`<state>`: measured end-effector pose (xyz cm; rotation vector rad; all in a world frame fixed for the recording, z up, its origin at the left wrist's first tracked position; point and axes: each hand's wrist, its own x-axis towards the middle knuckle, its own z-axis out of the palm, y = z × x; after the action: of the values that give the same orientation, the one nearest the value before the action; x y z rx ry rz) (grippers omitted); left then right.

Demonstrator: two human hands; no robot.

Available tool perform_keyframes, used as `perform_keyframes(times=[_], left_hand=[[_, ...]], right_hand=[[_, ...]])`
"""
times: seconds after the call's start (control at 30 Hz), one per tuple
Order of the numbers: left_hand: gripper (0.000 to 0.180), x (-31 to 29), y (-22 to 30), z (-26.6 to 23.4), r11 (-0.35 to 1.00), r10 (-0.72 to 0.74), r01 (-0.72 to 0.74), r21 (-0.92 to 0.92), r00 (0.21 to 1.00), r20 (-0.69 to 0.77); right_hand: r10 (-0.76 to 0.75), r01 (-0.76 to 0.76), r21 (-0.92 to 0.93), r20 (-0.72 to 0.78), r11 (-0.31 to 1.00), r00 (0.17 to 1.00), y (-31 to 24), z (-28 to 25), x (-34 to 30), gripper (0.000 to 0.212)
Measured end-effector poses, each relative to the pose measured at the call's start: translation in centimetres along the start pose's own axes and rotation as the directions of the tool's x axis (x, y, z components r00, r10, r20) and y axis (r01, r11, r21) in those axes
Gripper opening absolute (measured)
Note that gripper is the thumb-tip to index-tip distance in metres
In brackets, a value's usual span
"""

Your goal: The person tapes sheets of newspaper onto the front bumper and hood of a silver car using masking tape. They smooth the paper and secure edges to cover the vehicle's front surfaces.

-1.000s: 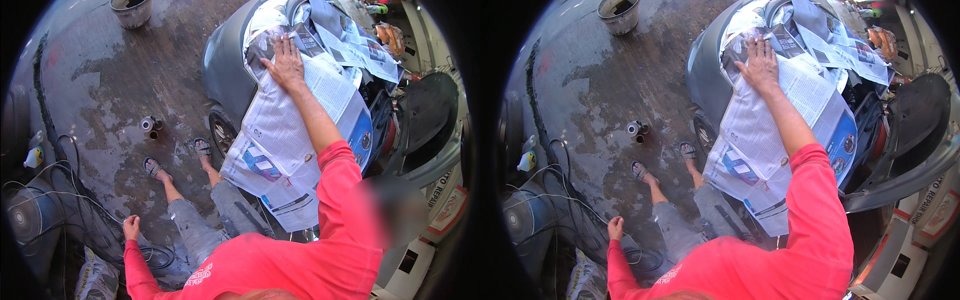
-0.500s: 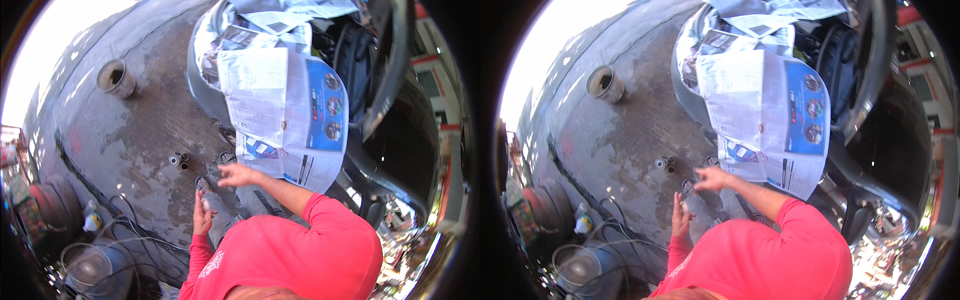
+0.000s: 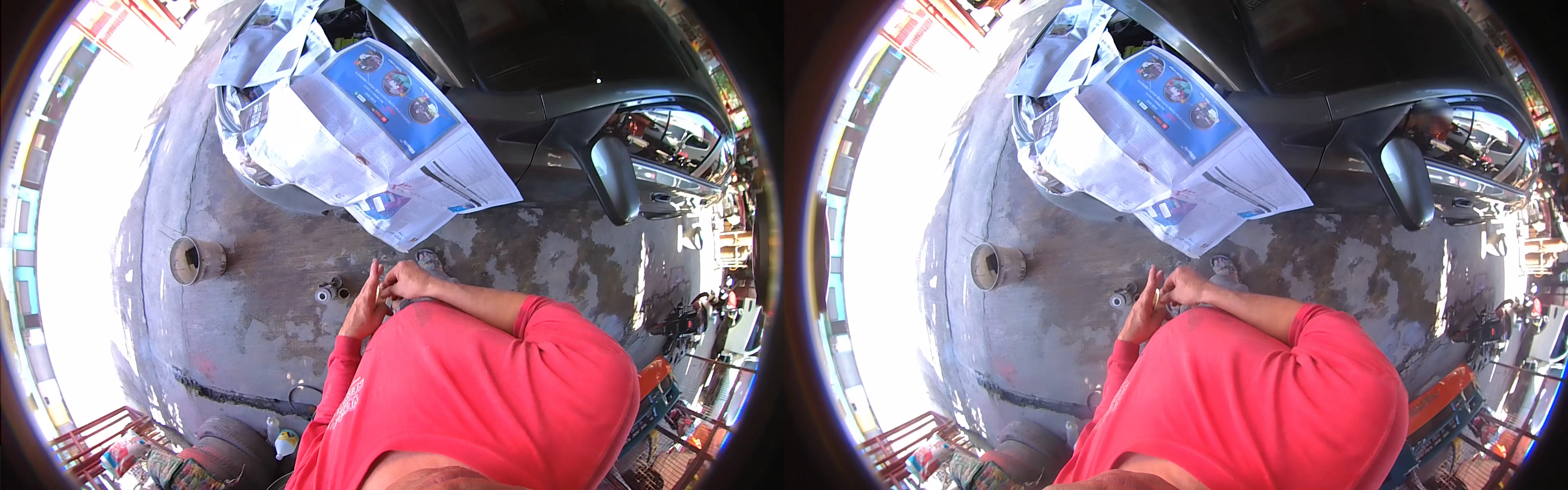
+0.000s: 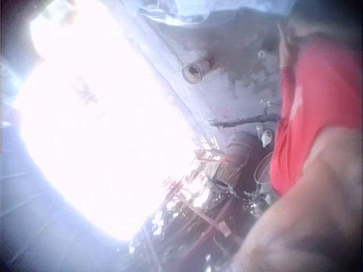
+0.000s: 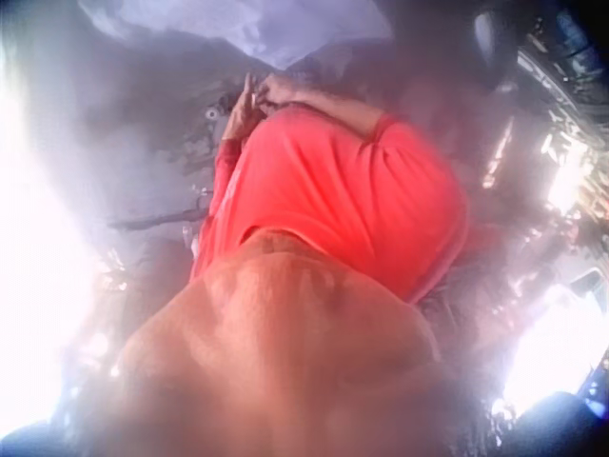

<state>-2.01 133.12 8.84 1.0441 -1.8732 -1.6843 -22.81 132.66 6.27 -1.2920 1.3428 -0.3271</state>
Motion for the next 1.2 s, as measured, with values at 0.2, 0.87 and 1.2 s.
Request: perform_keyframes(times=[0.2,0.87,1.2], left_hand=[[0.081,0.5,2.9,0.1,0.976,-0.124,0.105,-0.191,0.988,-0.09],[0.013,-11.5,-15.3,2.4,0.724,-0.685,0.021,-0.689,0.131,-0.716],[0.02,-9.3,-18.2,7.8,0.785,-0.587,0.538,-0.307,0.488,-0.646]], right_hand=[[-0.242,0.221,-0.17,-0.116,0.96,0.963,-2.0,-2.2,0.1,0.025],[-0.461,0.469,-0.024,-0.237,0.883,0.855,-2.8,-21.8,-2.6,0.021],[-0.698,0.063,-0.821,-0.438,0.567,0.566,1.6,-41.1,4.5,0.035]])
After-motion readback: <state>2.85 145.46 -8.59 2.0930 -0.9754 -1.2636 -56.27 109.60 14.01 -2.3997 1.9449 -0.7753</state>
